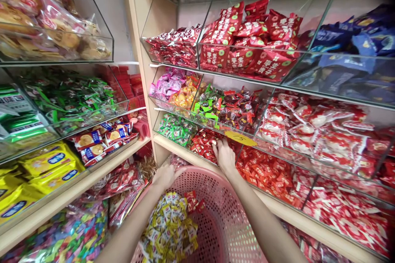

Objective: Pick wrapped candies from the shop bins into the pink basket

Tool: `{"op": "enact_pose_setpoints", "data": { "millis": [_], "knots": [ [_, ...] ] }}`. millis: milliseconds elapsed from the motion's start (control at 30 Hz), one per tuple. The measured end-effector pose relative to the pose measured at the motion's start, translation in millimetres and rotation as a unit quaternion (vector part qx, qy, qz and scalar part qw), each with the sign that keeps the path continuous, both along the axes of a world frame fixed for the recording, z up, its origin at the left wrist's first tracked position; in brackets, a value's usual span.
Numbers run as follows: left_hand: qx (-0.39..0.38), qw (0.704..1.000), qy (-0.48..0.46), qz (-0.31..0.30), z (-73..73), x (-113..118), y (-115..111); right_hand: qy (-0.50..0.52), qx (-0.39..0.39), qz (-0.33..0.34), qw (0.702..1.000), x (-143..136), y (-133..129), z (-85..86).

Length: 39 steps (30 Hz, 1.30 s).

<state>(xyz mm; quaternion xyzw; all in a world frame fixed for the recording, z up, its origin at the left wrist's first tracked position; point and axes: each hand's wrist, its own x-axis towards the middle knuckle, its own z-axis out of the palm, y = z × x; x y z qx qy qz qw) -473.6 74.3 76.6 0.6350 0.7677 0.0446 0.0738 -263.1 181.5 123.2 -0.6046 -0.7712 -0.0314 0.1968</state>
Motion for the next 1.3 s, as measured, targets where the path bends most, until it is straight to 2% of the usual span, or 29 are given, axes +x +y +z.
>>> {"op": "enact_pose_setpoints", "data": {
  "millis": [67, 133, 200, 267, 367, 500, 600, 767, 833, 900, 1033, 1100, 1167, 1233, 1300],
  "knots": [
    [-0.001, 1.0, -0.005, 0.005, 0.1, 0.0, 0.2, 0.039, 0.026, 0.046, 0.998, 0.4, -16.2, 6.7],
    [-0.004, 1.0, -0.011, 0.005, 0.5, 0.2, 0.4, 0.077, 0.037, 0.12, 0.989, 0.3, -38.0, 8.3],
    [-0.007, 1.0, -0.014, 0.006, 1.1, 0.8, 0.4, 0.093, 0.016, 0.197, 0.976, -0.3, -61.9, 1.0],
    [-0.006, 1.0, -0.011, 0.004, 1.6, 1.7, 0.4, 0.078, -0.03, 0.239, 0.967, -0.9, -83.5, -15.5],
    [0.001, 1.0, 0.004, -0.007, 2.1, 3.4, 0.7, 0.029, -0.102, 0.228, 0.968, 0.3, -104.0, -49.9],
    [-0.006, 1.0, 0.008, -0.013, 4.3, 5.6, 1.3, -0.038, -0.165, 0.179, 0.969, 5.1, -108.8, -86.9],
    [-0.01, 1.0, 0.004, -0.014, 6.8, 6.6, 0.8, -0.067, -0.178, 0.16, 0.969, 6.8, -105.5, -99.7],
    [-0.005, 1.0, 0.013, -0.015, 7.5, 7.4, -0.7, -0.098, -0.175, 0.141, 0.969, 1.5, -108.2, -111.8],
    [-0.001, 1.0, 0.013, -0.015, 6.0, 6.9, -0.3, -0.102, -0.17, 0.139, 0.97, -1.0, -110.9, -109.9],
    [-0.002, 1.0, 0.006, -0.011, 4.1, 5.9, 0.8, -0.081, -0.153, 0.144, 0.974, -2.1, -110.9, -98.0],
    [-0.017, 1.0, -0.016, -0.006, 1.6, 3.5, 4.0, 0.021, -0.084, 0.179, 0.98, -1.1, -93.6, -48.0],
    [-0.022, 0.999, -0.027, 0.0, 1.3, 2.7, 4.8, 0.06, -0.05, 0.198, 0.977, -1.0, -74.9, -22.3],
    [-0.023, 0.999, -0.035, 0.005, 1.5, 2.3, 4.5, 0.071, -0.03, 0.198, 0.977, -2.5, -51.9, -5.4],
    [-0.021, 0.999, -0.038, 0.004, 2.3, 1.7, 3.3, 0.061, -0.026, 0.191, 0.979, -5.3, -28.5, 0.0],
    [-0.015, 0.999, -0.039, -0.001, 3.6, 0.6, 1.6, 0.046, -0.025, 0.194, 0.98, -8.4, -8.7, -4.5]
  ]
}}
